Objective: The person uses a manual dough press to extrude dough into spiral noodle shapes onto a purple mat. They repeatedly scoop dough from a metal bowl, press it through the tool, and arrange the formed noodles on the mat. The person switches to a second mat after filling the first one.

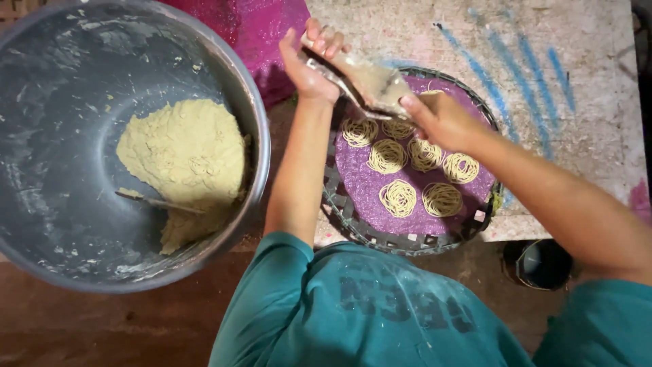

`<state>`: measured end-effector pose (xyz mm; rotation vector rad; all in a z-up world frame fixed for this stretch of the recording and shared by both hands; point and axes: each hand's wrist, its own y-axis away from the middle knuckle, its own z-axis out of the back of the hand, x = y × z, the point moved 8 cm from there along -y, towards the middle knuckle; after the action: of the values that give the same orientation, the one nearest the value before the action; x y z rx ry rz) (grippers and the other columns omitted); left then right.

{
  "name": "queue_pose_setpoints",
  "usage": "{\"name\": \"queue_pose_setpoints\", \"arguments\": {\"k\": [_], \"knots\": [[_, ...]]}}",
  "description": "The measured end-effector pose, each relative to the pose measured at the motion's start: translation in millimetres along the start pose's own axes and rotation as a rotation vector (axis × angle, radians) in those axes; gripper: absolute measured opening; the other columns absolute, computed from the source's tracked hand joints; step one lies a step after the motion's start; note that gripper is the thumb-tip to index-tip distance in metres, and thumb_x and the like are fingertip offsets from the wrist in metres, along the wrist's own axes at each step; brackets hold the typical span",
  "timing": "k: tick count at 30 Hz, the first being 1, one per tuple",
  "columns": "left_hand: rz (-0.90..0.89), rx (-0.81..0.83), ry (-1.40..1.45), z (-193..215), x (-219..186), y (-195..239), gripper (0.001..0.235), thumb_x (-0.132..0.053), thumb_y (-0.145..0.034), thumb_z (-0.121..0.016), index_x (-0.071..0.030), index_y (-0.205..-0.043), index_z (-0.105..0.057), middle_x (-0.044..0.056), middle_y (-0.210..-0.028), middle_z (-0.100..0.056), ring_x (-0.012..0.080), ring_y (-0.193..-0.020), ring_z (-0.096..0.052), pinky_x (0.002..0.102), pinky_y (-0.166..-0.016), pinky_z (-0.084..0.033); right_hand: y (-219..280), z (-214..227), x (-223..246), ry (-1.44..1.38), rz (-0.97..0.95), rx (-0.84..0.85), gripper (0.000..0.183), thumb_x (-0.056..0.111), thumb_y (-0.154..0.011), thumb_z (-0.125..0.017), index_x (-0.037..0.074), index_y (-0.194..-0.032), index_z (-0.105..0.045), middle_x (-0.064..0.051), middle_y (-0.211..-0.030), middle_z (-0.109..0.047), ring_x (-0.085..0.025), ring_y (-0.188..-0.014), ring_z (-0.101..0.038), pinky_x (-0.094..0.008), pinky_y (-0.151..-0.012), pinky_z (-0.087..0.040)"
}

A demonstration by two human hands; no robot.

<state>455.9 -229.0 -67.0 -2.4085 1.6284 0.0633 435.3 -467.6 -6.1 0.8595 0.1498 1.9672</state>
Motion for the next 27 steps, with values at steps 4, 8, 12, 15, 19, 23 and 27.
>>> {"name": "queue_pose_setpoints", "arguments": {"k": [4, 8, 12, 15, 19, 23, 27], "knots": [[0.031, -0.082, 0.040, 10.2, 5.4, 15.3, 0.032, -0.044, -0.094, -0.047, -0.016, -0.078, -0.048, -0.004, -0.065, -0.042, 0.0154, -0.065, -0.045, 0.040, -0.077, -0.041, 7.9, -12.1, -10.3, -0.136, -0.066, 0.098, 0.076, 0.064, -0.104, -0.030, -0.002, -0.090, -0.065, -0.010, -0.065, -0.063, -0.022, -0.058, -0.064, -0.042, -0.060, -0.055], [0.006, -0.201, 0.072, 14.9, 32.0, 9.9, 0.032, -0.042, -0.092, -0.046, -0.015, -0.075, -0.047, -0.003, -0.063, -0.042, 0.0171, -0.063, -0.045, 0.041, -0.078, -0.042, 5.1, 12.4, -28.4, 0.003, -0.083, 0.029, 0.073, 0.065, -0.103, -0.032, 0.002, -0.088, -0.068, -0.011, -0.063, -0.065, -0.023, -0.059, -0.066, -0.041, -0.061, -0.053], [0.074, -0.019, 0.159, -4.3, 36.1, -5.2, 0.033, -0.043, -0.094, -0.042, -0.014, -0.080, -0.050, 0.000, -0.070, -0.051, 0.0184, -0.069, -0.048, 0.040, -0.083, -0.043, -1.4, 21.9, -34.6, 0.015, 0.002, -0.073, 0.078, 0.066, -0.105, -0.036, -0.003, -0.085, -0.068, -0.011, -0.063, -0.065, -0.022, -0.061, -0.065, -0.038, -0.064, -0.051], [0.268, -0.489, 0.083, 38.7, 38.7, 14.9, 0.057, -0.055, -0.096, -0.028, -0.004, -0.092, -0.052, 0.011, -0.086, -0.061, 0.0246, -0.076, -0.060, 0.037, -0.081, -0.050, 0.4, 13.4, -43.9, -0.132, -0.006, -0.042, 0.072, 0.066, -0.101, -0.041, 0.000, -0.093, -0.068, -0.008, -0.063, -0.063, -0.019, -0.060, -0.063, -0.039, -0.060, -0.051], [0.705, -0.333, -0.835, 71.5, 50.8, 51.5, 0.085, -0.073, -0.093, -0.016, -0.008, -0.135, -0.052, 0.004, -0.096, -0.070, 0.0103, -0.065, -0.054, 0.026, -0.047, -0.032, 5.2, 11.5, -49.8, -0.146, 0.015, -0.040, 0.068, 0.064, -0.101, -0.040, 0.003, -0.098, -0.069, -0.006, -0.062, -0.062, -0.017, -0.059, -0.061, -0.038, -0.058, -0.050], [0.878, -0.258, -0.979, 105.3, 65.2, 77.0, 0.110, -0.087, -0.086, -0.005, -0.008, -0.157, -0.035, 0.012, -0.104, -0.068, 0.0085, -0.056, -0.040, 0.023, -0.042, -0.026, -1.2, 8.2, -53.0, -0.168, 0.003, -0.104, 0.071, 0.064, -0.103, -0.041, -0.001, -0.097, -0.068, -0.007, -0.066, -0.063, -0.017, -0.059, -0.061, -0.037, -0.060, -0.050], [0.720, -0.284, -1.069, 115.1, 48.5, 84.2, 0.094, -0.077, -0.094, -0.015, -0.012, -0.162, -0.016, 0.017, -0.128, -0.070, 0.0095, -0.051, -0.042, 0.021, -0.041, -0.031, -15.5, 8.6, -55.3, -0.207, 0.078, -0.267, 0.062, 0.062, -0.102, -0.044, 0.006, -0.113, -0.068, -0.004, -0.068, -0.063, -0.014, -0.061, -0.059, -0.036, -0.058, -0.048]]}}
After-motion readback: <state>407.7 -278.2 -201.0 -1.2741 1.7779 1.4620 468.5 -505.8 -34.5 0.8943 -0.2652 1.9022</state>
